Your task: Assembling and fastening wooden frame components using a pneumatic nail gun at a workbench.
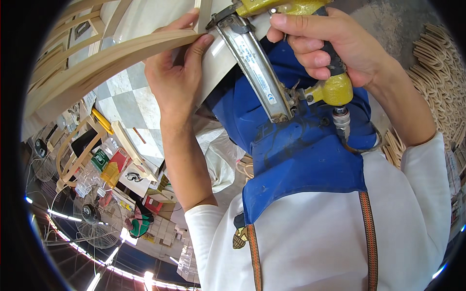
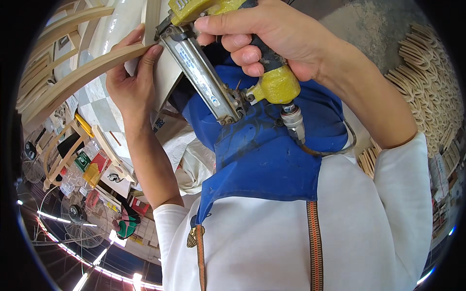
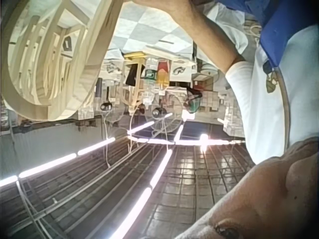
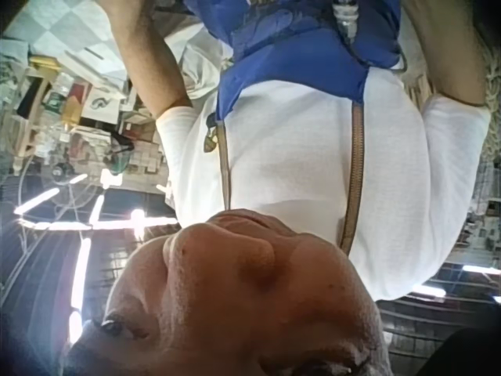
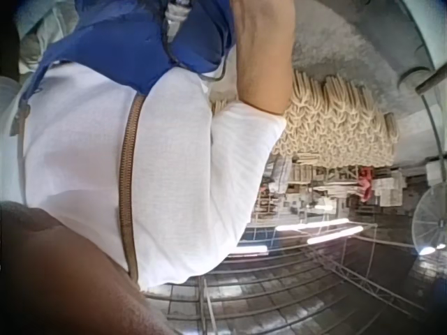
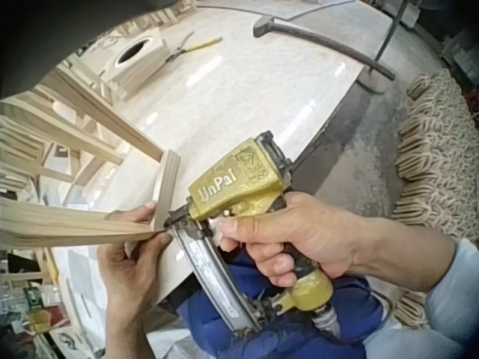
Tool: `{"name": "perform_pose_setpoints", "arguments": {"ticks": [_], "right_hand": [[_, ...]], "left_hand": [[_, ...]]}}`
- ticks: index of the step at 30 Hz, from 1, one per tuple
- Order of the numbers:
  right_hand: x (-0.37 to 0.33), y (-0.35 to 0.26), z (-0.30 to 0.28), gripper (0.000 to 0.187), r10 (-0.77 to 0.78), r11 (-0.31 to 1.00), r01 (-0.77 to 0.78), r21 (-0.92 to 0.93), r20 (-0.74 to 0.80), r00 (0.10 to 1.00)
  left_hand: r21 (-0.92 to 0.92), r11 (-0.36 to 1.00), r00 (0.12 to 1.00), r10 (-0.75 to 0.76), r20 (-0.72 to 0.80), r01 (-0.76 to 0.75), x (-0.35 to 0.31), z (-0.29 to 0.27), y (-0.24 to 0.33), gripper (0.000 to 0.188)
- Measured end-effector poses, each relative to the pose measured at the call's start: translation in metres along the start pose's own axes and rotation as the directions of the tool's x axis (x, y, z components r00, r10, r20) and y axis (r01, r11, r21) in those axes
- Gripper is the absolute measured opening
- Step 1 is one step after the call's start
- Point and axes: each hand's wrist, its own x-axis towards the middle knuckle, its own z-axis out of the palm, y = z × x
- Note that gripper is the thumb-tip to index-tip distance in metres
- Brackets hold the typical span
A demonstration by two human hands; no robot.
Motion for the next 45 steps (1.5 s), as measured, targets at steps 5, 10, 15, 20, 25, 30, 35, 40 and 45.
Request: {"name": "perform_pose_setpoints", "arguments": {"ticks": [5, 10, 15, 20, 25, 30, 35, 40, 45], "right_hand": [[-0.006, 0.003, 0.010, 0.036, -0.101, 0.986, 0.094, -0.137, -0.047, 0.994], [-0.007, 0.004, 0.010, 0.039, -0.130, 0.980, 0.123, -0.156, -0.031, 0.991], [-0.007, 0.002, 0.007, 0.039, -0.121, 0.980, 0.121, -0.160, 0.011, 0.993], [-0.004, 0.001, 0.000, 0.033, -0.049, 0.998, 0.050, -0.023, 0.056, 0.997], [-0.005, 0.000, 0.005, 0.034, -0.026, 0.999, 0.027, -0.032, 0.022, 0.999], [-0.004, -0.008, -0.009, 0.033, -0.027, 0.998, 0.021, 0.059, 0.098, 0.995], [-0.015, -0.017, -0.035, 0.027, -0.060, 0.985, 0.030, 0.170, 0.174, 0.983], [-0.024, -0.011, -0.032, 0.037, -0.143, 0.983, 0.129, 0.131, 0.097, 0.985], [-0.026, -0.009, -0.044, 0.025, -0.160, 0.980, 0.137, 0.143, 0.167, 0.973]], "left_hand": [[0.007, 1.000, 1.000, 0.015, 0.003, -0.015, 0.001, 0.000, 0.003, 0.032], [-0.008, 1.000, 1.000, 0.028, 0.009, -0.028, 0.001, 0.000, 0.000, 0.032], [-0.028, 0.999, 1.000, 0.022, -0.002, -0.022, 0.001, 0.001, 0.003, 0.032], [-0.003, 1.000, 1.000, 0.006, -0.002, -0.006, 0.001, 0.001, 0.006, 0.032], [0.015, 1.000, 1.000, 0.001, 0.001, -0.001, 0.000, 0.001, 0.004, 0.034], [-0.008, 1.000, 1.000, 0.013, 0.002, -0.013, 0.001, 0.002, 0.003, 0.034], [-0.013, 0.999, 0.999, -0.033, 0.012, 0.033, 0.000, -0.001, 0.006, 0.040], [-0.028, 0.993, 0.993, -0.117, 0.015, 0.117, -0.004, 0.000, 0.012, 0.051], [-0.003, 0.995, 0.995, 0.097, -0.015, -0.097, -0.002, -0.011, 0.002, 0.063]]}}
